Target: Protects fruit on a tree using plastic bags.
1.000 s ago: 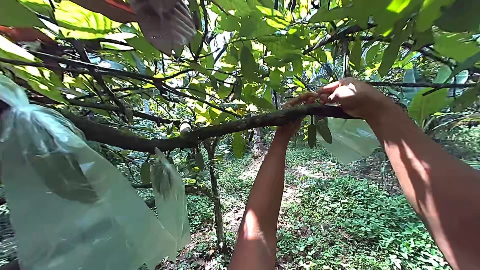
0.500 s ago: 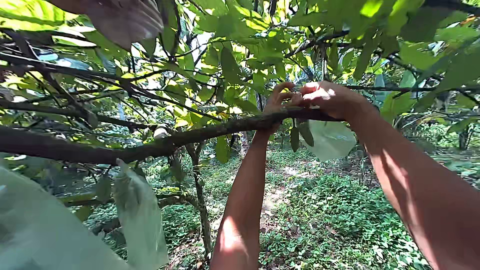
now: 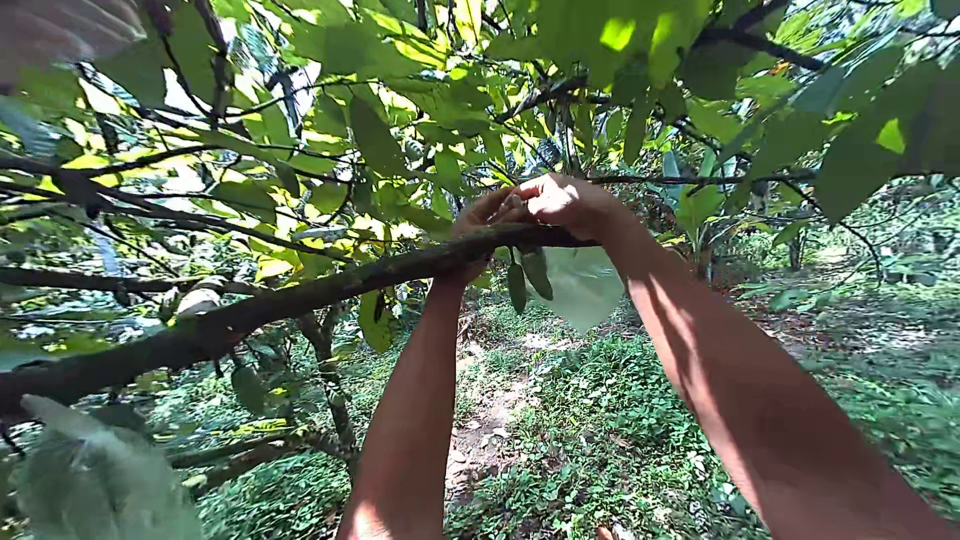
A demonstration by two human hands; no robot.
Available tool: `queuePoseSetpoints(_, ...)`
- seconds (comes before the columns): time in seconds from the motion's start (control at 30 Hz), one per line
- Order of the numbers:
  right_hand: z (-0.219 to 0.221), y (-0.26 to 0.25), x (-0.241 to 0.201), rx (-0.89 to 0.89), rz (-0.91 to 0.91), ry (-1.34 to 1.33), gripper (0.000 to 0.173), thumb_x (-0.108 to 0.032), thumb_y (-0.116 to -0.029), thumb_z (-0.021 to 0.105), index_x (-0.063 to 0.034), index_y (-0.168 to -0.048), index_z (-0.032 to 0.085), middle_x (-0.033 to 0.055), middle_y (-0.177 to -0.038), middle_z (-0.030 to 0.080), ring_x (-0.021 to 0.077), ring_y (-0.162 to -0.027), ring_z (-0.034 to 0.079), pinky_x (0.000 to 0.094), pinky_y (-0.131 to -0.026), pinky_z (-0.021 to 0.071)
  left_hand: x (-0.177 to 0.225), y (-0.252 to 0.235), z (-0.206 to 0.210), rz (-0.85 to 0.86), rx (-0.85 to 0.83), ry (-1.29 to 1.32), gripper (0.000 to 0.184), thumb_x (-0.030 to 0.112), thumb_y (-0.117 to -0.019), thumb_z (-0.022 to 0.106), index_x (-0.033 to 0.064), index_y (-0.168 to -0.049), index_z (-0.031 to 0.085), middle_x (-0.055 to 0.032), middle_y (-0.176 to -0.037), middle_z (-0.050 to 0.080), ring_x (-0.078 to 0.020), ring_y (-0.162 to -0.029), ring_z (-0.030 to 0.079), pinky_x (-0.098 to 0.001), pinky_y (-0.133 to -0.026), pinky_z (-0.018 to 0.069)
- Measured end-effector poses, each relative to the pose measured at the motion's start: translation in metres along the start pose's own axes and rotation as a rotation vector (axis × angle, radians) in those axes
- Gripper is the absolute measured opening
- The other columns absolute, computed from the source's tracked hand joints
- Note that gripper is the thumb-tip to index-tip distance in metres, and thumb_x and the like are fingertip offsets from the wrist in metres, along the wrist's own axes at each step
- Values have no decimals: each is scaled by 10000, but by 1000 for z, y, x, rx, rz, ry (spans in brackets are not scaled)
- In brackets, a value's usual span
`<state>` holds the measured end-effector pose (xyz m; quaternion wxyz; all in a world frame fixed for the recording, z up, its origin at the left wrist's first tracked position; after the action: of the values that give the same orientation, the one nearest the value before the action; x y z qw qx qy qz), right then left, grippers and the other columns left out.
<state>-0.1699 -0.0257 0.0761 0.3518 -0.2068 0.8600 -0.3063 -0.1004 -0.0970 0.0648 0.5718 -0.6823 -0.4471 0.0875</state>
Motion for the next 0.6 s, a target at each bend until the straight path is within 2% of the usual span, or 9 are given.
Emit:
queuePoseSetpoints(0.1,-3,2,-4,75,-9,68,134,-30,-972,594,-11,-1068,686,52,-915,676,91,-791,622,304,-748,542,-4,2,-3,-8,22,-37,278,87,-1024,582,34,-1296,605,-4,-1107,707,-68,-968,677,-278,-871,579)
queuePoseSetpoints(0.17,-7,2,-4,116,29,158,149,-65,-962,646,-2,-1090,690,105,-987,683,155,-879,634,379,-830,531,-7,2,-5,-28,18,-52,301,107,-1028,581,31,-1318,610,-17,-1109,708,-74,-969,676,-287,-882,576)
queuePoseSetpoints(0.23,-10,0,-2,142,30,185,185,-79,-944,676,11,-1105,679,132,-1020,679,185,-917,633,401,-857,524,-7,3,-4,-56,20,-25,278,52,-1007,588,43,-1282,621,8,-1082,706,-56,-953,672,-262,-871,575)
queuePoseSetpoints(0.3,-14,-1,2,178,26,155,311,-97,-906,747,28,-1170,639,169,-1064,673,225,-937,647,419,-863,538,-2,6,-3,-106,52,-47,246,3,-993,586,39,-1233,624,29,-1010,705,-34,-900,673,-236,-825,581)
queuePoseSetpoints(0.33,-16,-1,4,194,31,139,418,-92,-891,772,34,-1236,573,197,-1104,655,250,-949,652,430,-862,549,1,8,-1,-130,59,-67,244,-17,-988,579,31,-1225,614,29,-993,697,-32,-889,669,-231,-813,579)
queuePoseSetpoints(0.37,-17,0,6,204,34,126,493,-75,-892,765,40,-1294,503,211,-1113,635,263,-944,649,434,-849,556,2,8,-1,-139,53,-80,246,-21,-980,576,39,-1216,616,29,-1001,710,-34,-896,680,-235,-814,587)
queuePoseSetpoints(0.4,-18,0,5,204,16,136,490,-60,-905,743,51,-1305,482,218,-1108,630,270,-944,647,435,-845,556,2,7,-2,-143,48,-93,235,-19,-978,578,39,-1201,623,22,-999,707,-42,-895,677,-247,-813,586)
queuePoseSetpoints(0.5,-14,5,-3,176,-48,161,330,-48,-947,677,75,-1235,572,219,-1097,655,261,-964,652,430,-874,543,3,6,-4,-114,29,-123,161,30,-990,593,96,-1137,608,55,-924,694,-17,-823,661,-218,-740,573)
queuePoseSetpoints(0.6,-14,15,-5,155,-53,76,332,-18,-974,597,72,-1287,537,226,-1120,650,246,-976,647,412,-885,538,1,6,-5,-25,51,-18,149,25,-983,603,155,-1056,594,84,-915,708,-7,-832,673,-206,-743,581)
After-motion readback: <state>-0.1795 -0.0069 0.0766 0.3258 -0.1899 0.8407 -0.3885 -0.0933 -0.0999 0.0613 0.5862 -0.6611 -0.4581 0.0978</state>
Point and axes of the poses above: each hand's wrist, its own y-axis away from the middle knuckle, its own z-axis out of the palm, x = y × z, the point moved 10 cm from there along -y, towards the middle knuckle
